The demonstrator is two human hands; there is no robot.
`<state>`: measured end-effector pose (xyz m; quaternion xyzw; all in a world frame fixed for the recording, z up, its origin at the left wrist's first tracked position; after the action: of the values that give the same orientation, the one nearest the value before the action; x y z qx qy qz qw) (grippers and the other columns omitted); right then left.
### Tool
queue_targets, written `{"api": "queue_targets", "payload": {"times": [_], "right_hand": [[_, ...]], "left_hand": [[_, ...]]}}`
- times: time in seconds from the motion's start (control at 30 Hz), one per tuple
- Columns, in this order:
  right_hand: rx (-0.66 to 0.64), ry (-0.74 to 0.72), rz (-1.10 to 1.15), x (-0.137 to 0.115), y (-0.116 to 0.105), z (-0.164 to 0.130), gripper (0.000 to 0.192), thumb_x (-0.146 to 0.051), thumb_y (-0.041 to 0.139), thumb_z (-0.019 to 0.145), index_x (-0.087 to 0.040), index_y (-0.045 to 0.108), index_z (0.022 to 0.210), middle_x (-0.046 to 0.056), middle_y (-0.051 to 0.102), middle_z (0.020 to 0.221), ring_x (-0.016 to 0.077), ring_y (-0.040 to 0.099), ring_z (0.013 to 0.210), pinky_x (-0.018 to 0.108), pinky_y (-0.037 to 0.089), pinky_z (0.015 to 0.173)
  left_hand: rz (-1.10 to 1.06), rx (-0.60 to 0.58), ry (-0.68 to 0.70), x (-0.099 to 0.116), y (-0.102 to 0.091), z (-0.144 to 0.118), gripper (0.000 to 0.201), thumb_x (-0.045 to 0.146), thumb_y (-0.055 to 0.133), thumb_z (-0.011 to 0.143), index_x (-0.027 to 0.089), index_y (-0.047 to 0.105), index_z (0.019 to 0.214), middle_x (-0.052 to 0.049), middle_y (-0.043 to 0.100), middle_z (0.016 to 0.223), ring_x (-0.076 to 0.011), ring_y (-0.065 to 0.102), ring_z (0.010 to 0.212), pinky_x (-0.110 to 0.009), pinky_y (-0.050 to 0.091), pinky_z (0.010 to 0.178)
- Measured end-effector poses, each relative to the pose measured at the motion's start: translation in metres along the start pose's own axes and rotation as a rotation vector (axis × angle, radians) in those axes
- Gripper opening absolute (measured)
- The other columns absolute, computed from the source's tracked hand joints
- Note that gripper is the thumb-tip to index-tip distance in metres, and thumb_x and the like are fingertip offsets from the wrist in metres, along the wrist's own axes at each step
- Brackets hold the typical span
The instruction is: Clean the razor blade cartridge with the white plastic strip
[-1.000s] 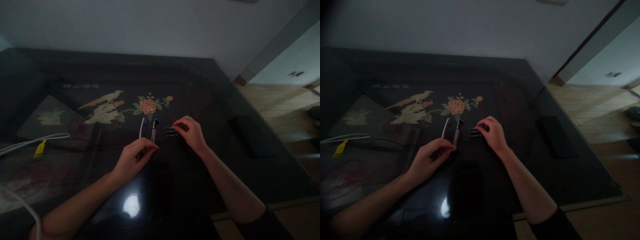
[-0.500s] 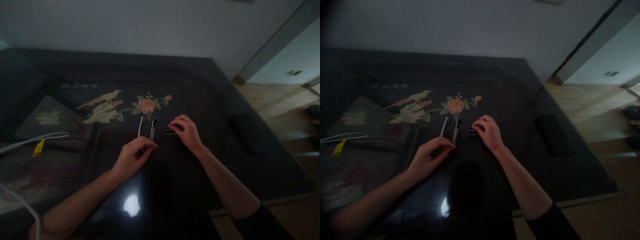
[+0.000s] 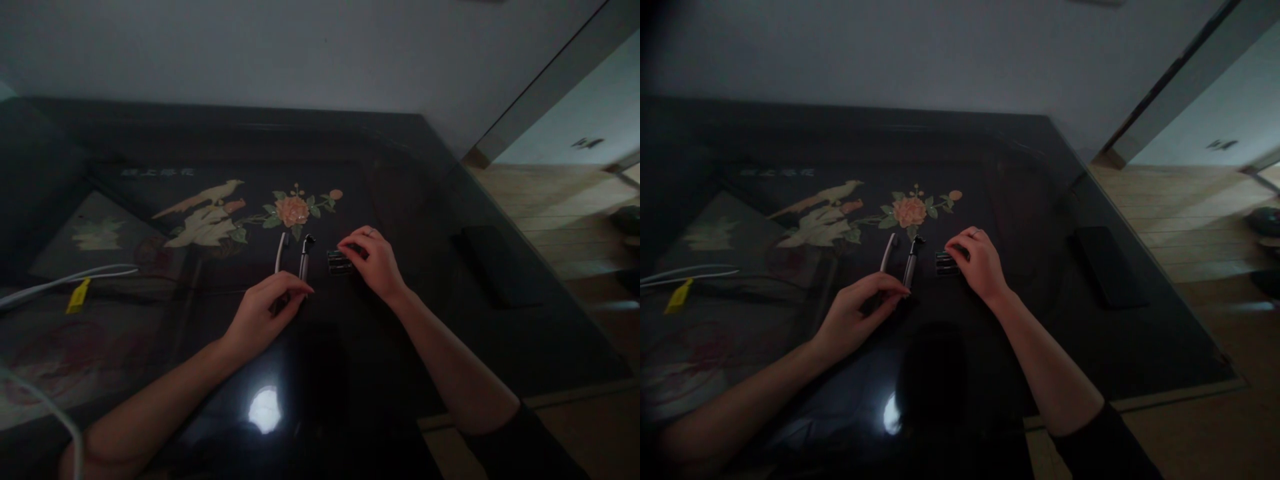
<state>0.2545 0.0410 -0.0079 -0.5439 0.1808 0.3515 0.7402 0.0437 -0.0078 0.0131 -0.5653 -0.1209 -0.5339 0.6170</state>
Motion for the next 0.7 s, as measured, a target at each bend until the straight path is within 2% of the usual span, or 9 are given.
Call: {"api": "queue_targets", "payload": {"times": [0.1,0.23,0.37,0.5,0.6,0.7], "right_hand": [[-0.010,0.005,0.007,0.000,-0.005,0.000,0.009,-0.020,0.063,0.089,-0.021,0.072,0.089,0.006,0.064,0.091,0.0214,0.059,0.088,0.034,0.048,0.074],[-0.087,0.013,0.015,0.000,-0.008,0.000,0.011,-0.023,0.067,0.087,-0.022,0.071,0.097,0.007,0.064,0.095,0.0217,0.060,0.088,0.035,0.048,0.076],[-0.190,-0.022,-0.004,0.000,-0.007,-0.003,0.033,-0.027,0.078,0.077,-0.023,0.069,0.109,0.009,0.063,0.106,0.0253,0.058,0.100,0.040,0.048,0.088],[-0.263,-0.049,-0.048,0.000,-0.006,-0.007,0.051,-0.025,0.085,0.068,-0.021,0.067,0.116,0.011,0.061,0.115,0.0288,0.055,0.108,0.046,0.045,0.097],[-0.274,-0.058,-0.066,-0.001,-0.006,-0.008,0.054,-0.025,0.085,0.067,-0.021,0.067,0.118,0.011,0.059,0.117,0.0301,0.055,0.108,0.049,0.046,0.097],[-0.283,-0.067,-0.082,-0.003,-0.006,-0.008,0.051,-0.024,0.083,0.070,-0.020,0.068,0.118,0.012,0.060,0.117,0.0305,0.055,0.108,0.049,0.047,0.096]], "left_hand": [[0.025,0.019,0.006,0.001,-0.002,0.001,0.017,0.010,0.052,0.088,0.018,0.068,0.089,-0.004,0.071,0.083,-0.0149,0.066,0.076,-0.026,0.054,0.071],[0.055,0.052,0.005,0.004,-0.005,0.005,0.017,0.011,0.052,0.088,0.018,0.067,0.091,-0.004,0.070,0.085,-0.0149,0.065,0.077,-0.027,0.053,0.072],[0.092,-0.054,0.014,0.009,-0.003,0.024,0.018,0.011,0.052,0.089,0.018,0.066,0.097,-0.005,0.070,0.092,-0.0154,0.065,0.082,-0.027,0.052,0.077],[0.212,-0.125,0.017,0.012,0.007,0.058,0.019,0.008,0.055,0.086,0.018,0.067,0.097,-0.003,0.068,0.088,-0.0157,0.063,0.079,-0.027,0.050,0.073],[0.356,-0.186,-0.009,0.009,0.020,0.077,0.014,0.012,0.057,0.086,0.018,0.066,0.095,-0.003,0.066,0.089,-0.0162,0.063,0.076,-0.028,0.049,0.071],[0.420,-0.211,-0.026,0.004,0.031,0.083,0.010,0.014,0.058,0.086,0.018,0.066,0.091,-0.004,0.064,0.091,-0.0182,0.063,0.078,-0.030,0.049,0.070]]}}
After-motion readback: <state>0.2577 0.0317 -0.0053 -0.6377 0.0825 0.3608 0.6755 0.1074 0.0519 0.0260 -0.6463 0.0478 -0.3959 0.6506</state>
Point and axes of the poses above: each hand's wrist, its own z-axis towards the middle knuckle, its own y-axis out of the palm, x = y × z, the point moved 4 cm from there along z, towards the middle knuckle
